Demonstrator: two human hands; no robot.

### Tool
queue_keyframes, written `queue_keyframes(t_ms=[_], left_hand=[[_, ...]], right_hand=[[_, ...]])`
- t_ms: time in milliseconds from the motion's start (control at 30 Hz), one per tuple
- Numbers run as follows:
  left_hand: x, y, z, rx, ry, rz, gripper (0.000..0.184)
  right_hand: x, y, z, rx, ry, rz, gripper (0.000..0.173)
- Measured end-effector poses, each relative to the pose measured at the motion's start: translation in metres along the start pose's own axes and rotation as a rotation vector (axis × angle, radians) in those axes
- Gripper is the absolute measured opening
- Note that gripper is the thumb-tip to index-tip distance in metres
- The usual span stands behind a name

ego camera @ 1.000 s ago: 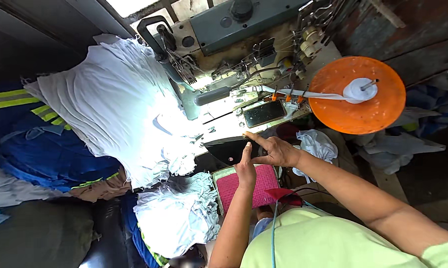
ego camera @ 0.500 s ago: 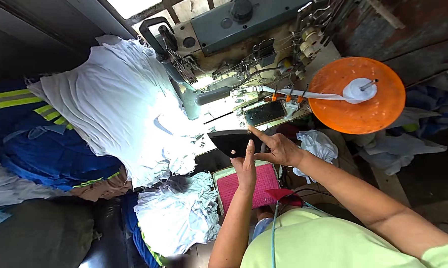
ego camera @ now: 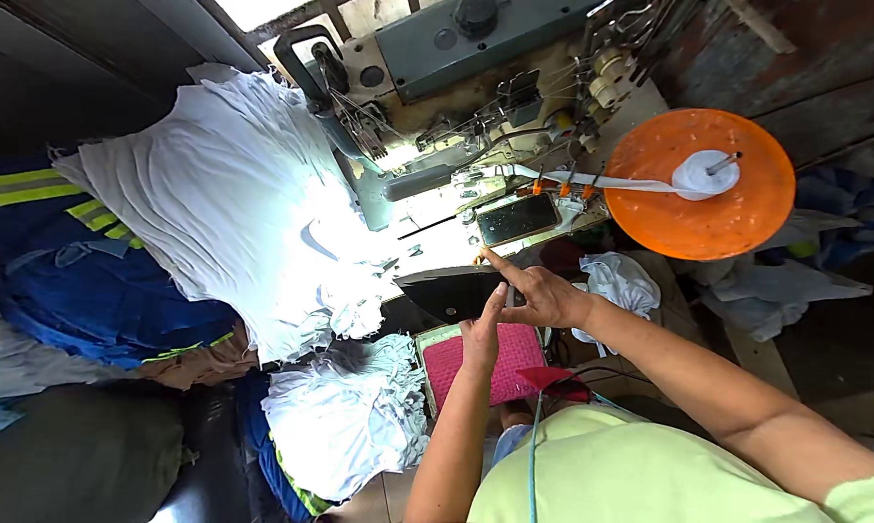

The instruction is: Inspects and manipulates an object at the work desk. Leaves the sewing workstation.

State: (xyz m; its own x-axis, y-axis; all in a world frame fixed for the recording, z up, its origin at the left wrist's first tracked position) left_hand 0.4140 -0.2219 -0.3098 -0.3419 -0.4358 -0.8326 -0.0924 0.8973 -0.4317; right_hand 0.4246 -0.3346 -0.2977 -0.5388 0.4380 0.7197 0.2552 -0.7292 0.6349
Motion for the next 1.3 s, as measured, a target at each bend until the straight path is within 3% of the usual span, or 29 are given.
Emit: queue_keyframes(t_ms=[467,867,1300], left_hand=[[-0.0009,0.0029,0.0054,0.001,-0.021,0.06,0.014],[0.0026,0.0037,0.0003,-0.162,-0.014,0.005,0.012],[-0.0023,-0.0005,0.0012,-0.141,-0.053,0.057,0.014]], right_hand=[[-0.0046,-0.0033,0.0043,0.136,-0.064,0.173,0.092],[-0.0037,-0.0056,-0.0005,0.091,-0.046,0.063,0.085],[-0.0054,-0.0018,-0.0006,0.016,0.028,0.048,0.084]])
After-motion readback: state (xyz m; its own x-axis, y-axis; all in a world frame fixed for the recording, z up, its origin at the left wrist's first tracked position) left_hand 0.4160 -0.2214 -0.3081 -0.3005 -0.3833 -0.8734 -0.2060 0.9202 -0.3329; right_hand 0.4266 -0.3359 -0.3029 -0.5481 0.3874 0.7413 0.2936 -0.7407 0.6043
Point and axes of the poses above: each hand's wrist, its own z-axis towards the middle knuckle, its own y-axis out of the back of the hand, x = y × z, the point moved 7 cm from there along z, towards the middle knuckle, and after that the axes turned 10 degrees about y, right-handed, at the moved point
